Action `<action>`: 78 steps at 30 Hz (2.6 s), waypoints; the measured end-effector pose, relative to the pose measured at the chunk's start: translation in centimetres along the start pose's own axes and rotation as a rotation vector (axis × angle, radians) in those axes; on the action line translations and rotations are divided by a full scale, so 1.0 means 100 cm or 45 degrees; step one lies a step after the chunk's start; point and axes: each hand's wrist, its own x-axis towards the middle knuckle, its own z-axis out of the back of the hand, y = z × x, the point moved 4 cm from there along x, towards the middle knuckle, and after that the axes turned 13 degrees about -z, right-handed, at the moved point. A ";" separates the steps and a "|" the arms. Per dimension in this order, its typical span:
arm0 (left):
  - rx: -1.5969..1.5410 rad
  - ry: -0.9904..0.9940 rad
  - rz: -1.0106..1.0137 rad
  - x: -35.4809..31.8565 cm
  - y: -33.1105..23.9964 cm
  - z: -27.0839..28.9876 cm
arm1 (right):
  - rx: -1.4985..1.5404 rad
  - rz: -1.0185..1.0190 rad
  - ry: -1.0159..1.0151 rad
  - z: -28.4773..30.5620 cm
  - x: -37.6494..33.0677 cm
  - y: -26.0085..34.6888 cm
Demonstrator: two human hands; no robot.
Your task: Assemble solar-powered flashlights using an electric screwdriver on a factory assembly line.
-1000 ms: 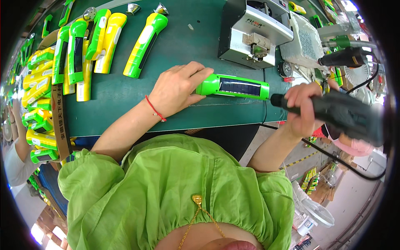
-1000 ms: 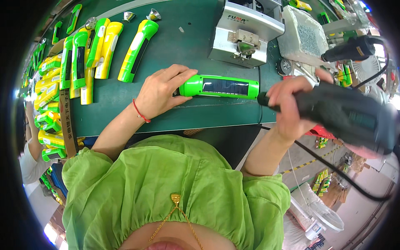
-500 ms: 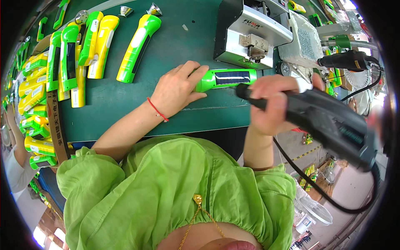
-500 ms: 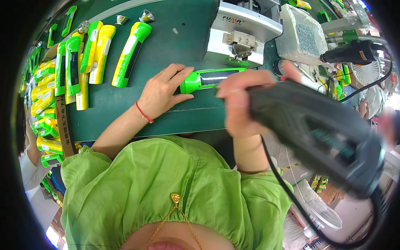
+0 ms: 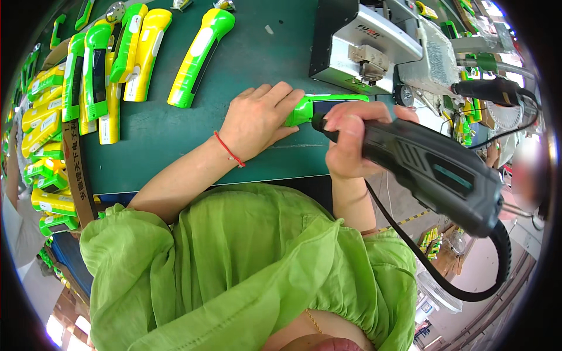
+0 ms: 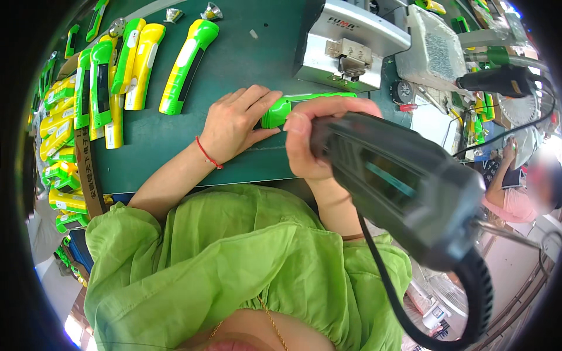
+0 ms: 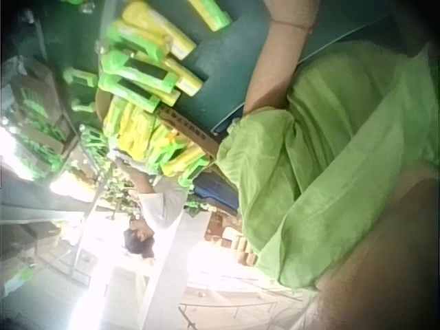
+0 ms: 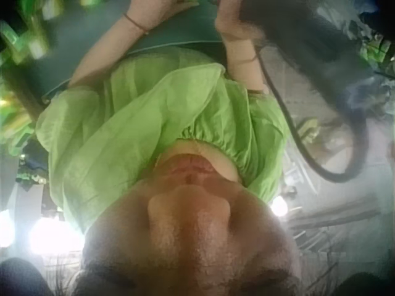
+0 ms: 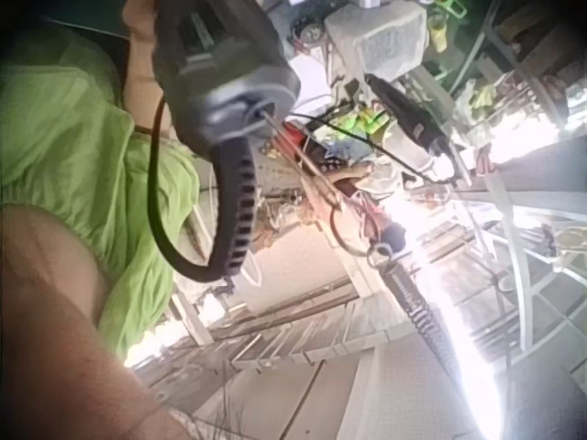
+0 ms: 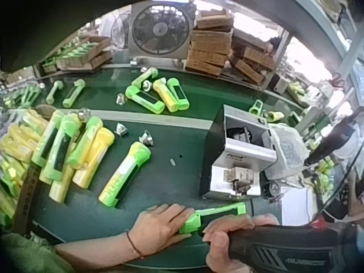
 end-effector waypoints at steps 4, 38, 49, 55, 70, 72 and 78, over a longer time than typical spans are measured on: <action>-0.014 -0.014 -0.006 0.000 0.001 -0.004 | 0.004 0.081 -0.153 -0.006 0.006 -0.004; 0.203 -0.164 0.047 0.043 0.041 0.032 | 0.318 -0.366 -0.433 0.086 0.002 -0.009; 0.237 0.141 0.038 -0.068 0.002 0.028 | -0.194 -0.109 -0.818 0.137 0.070 -0.007; 0.213 0.111 -0.008 -0.066 0.001 0.026 | -0.301 -0.202 -0.812 0.208 0.094 -0.035; 0.227 0.062 0.016 -0.065 0.006 0.031 | -0.536 -0.500 -0.719 0.176 0.120 -0.060; 0.204 0.076 0.018 -0.067 0.005 0.030 | -0.561 -0.331 -0.796 0.167 0.102 -0.072; 0.183 0.065 0.020 -0.071 0.002 0.031 | -0.591 -0.445 -0.838 0.105 -0.013 -0.068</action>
